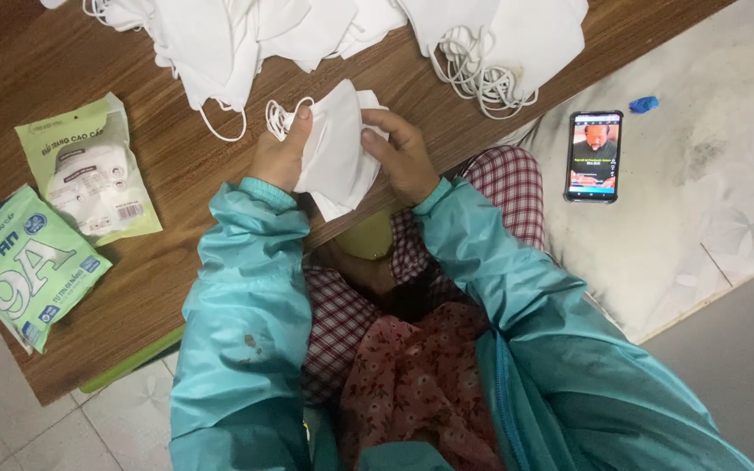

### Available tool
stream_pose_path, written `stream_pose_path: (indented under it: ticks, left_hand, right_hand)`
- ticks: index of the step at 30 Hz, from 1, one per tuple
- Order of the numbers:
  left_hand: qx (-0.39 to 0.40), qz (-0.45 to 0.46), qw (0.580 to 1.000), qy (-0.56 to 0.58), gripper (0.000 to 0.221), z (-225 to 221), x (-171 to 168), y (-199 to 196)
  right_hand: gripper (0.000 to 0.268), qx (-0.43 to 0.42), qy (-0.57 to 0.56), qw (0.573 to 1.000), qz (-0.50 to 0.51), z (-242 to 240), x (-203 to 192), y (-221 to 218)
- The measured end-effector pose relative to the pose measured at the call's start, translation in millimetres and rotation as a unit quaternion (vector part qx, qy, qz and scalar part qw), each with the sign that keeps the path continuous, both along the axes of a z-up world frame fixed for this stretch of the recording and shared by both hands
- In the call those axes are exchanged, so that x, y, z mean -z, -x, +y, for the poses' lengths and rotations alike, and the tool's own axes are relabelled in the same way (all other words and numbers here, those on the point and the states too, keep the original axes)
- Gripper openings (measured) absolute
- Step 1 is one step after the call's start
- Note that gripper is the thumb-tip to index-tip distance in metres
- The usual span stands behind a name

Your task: Inspecting individual face masks for quality and stacking them neatly on a wooden surface.

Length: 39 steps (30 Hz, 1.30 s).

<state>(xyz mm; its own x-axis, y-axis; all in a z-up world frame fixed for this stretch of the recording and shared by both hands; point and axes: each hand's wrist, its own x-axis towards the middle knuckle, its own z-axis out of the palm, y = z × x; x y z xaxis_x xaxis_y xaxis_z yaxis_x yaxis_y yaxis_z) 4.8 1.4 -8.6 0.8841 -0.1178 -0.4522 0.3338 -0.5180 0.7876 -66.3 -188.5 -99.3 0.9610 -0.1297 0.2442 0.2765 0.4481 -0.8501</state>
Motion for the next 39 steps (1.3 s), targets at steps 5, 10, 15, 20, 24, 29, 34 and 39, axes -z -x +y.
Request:
stream_pose_path:
  ticks: [5, 10, 15, 20, 24, 29, 34, 39]
  left_hand:
    - [0.007, 0.001, 1.000, -0.005, 0.074, -3.7, -6.7, 2.6]
    - [-0.015, 0.065, 0.998, -0.007, 0.063, -11.8, -21.4, -1.0]
    - [-0.016, 0.052, 0.998, -0.012, 0.064, -13.6, -23.9, -0.2]
    - [0.008, 0.022, 0.999, -0.033, 0.083, -9.7, -18.6, 1.3]
    - [0.049, -0.043, 0.995, -0.074, 0.091, -7.8, -20.5, 8.9]
    - [0.029, -0.024, 0.993, -0.112, 0.090, -18.4, -28.8, 11.9]
    - [-0.151, 0.065, 0.972, 0.167, 0.060, -36.1, -52.5, 15.9]
    - [-0.088, 0.032, 0.969, 0.231, 0.094, -15.1, -45.6, 9.8]
  right_hand:
    - [0.037, -0.016, -0.034, 0.999, -0.003, -2.6, -0.5, 1.2]
    - [0.060, 0.012, 0.046, 0.998, -0.031, -3.8, -30.3, 11.3]
    - [0.056, 0.035, 0.082, 0.996, -0.010, -2.9, -30.4, 12.5]
    - [0.052, 0.036, 0.068, 0.996, -0.042, -4.8, -17.7, 9.0]
    - [0.065, 0.031, 0.034, 0.996, -0.080, 0.3, -1.9, -2.4]
    - [0.089, 0.037, 0.008, 0.998, -0.056, 10.5, -3.2, -3.7]
    - [0.090, 0.023, -0.042, 0.999, -0.001, -3.0, -4.1, -12.5]
    - [0.079, -0.022, -0.199, 0.973, 0.116, -15.5, -17.0, -24.1]
